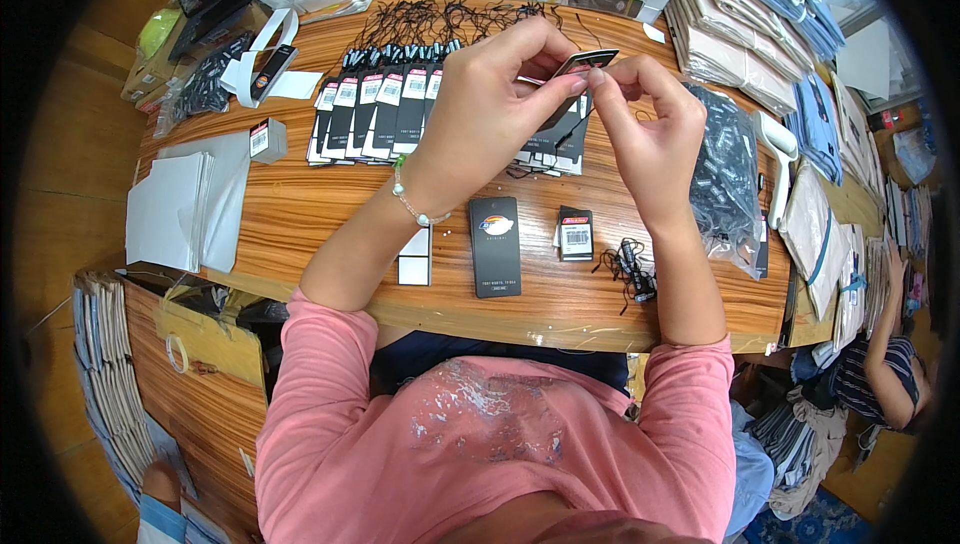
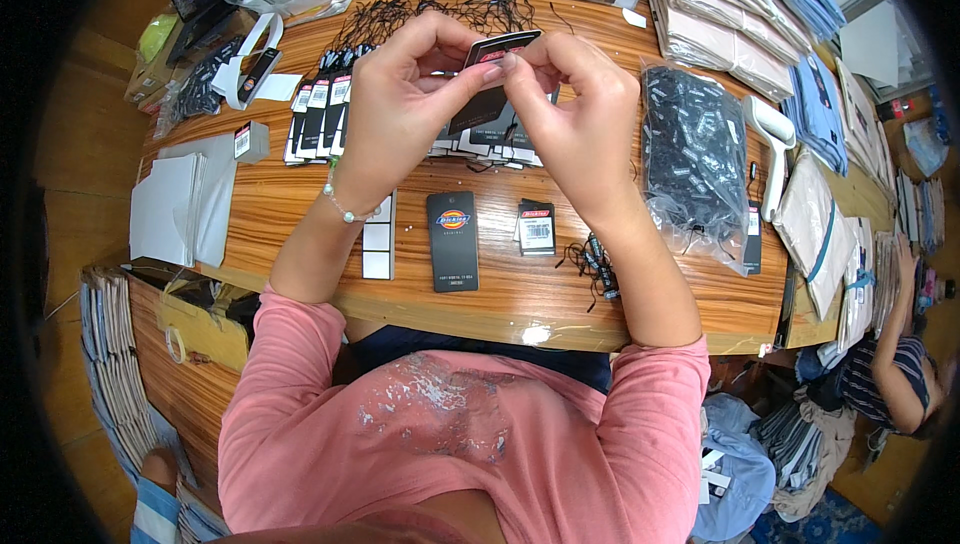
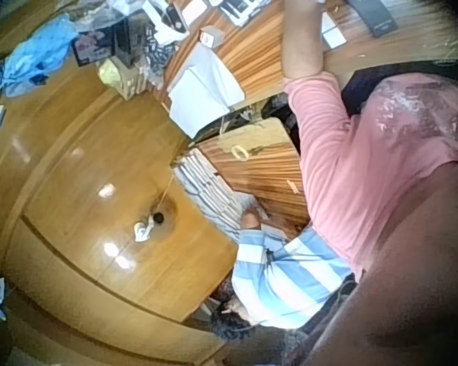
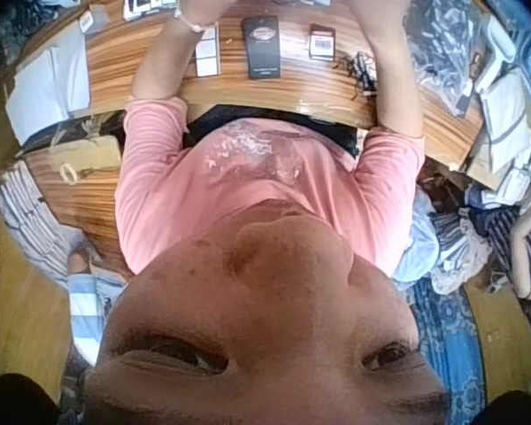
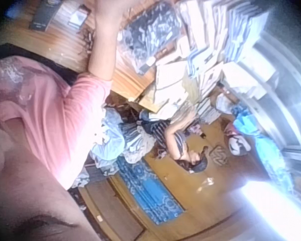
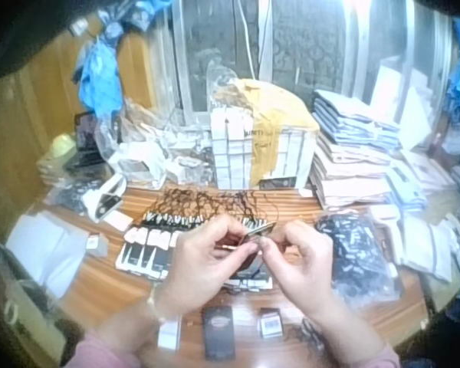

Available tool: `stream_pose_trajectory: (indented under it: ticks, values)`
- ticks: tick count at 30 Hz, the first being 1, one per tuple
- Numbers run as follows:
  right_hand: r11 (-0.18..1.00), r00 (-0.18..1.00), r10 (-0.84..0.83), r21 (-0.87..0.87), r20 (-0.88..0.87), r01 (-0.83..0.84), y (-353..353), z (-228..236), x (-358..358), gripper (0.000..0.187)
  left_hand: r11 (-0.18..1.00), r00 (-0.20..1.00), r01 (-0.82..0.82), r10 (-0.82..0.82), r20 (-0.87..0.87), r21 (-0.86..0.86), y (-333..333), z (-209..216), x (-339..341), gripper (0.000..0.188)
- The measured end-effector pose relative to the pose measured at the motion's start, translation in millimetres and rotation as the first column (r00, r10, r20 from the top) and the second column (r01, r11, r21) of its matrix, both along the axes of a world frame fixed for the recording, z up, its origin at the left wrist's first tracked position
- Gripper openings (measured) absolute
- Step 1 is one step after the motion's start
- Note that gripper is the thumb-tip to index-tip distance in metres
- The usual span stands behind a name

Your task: The person sorts through garment tags and attaches them to black strings by hand at a wooden desk.

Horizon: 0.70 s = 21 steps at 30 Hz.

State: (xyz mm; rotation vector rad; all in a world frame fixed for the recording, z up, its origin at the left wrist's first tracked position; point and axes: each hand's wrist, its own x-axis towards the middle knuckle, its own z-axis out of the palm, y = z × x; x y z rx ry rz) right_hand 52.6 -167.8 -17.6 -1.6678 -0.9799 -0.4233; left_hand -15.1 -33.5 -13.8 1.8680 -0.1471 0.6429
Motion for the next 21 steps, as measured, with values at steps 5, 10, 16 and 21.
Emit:
stream_pose_trajectory:
  ticks: [5, 10, 16, 21]
  values:
    - [0.984, 0.918, 0.158, 0.136, -0.365, -0.116, 0.9, -3.2, -0.3, 0.013, 0.984, 0.993, -0.104, 0.094, 0.078, 0.148, -3.6, -1.9, -1.2, 0.012]
    - [0.985, 0.906, 0.147, 0.144, -0.396, -0.097, 2.5, -6.4, -0.7, 0.014, 0.923, 0.964, -0.211, 0.142, 0.225, 0.322, -3.3, -5.1, 0.1, 0.013]
    - [0.951, 0.820, 0.272, 0.271, -0.504, -0.149, 4.4, -10.5, 0.4, 0.010, 0.890, 0.948, -0.251, 0.148, 0.281, 0.381, -3.7, -5.7, 0.5, 0.013]
    - [0.875, 0.615, 0.457, 0.447, -0.642, -0.185, 4.3, -13.2, 3.8, 0.007, 0.905, 0.945, -0.242, 0.137, 0.298, 0.351, -2.4, -8.9, 3.4, 0.012]
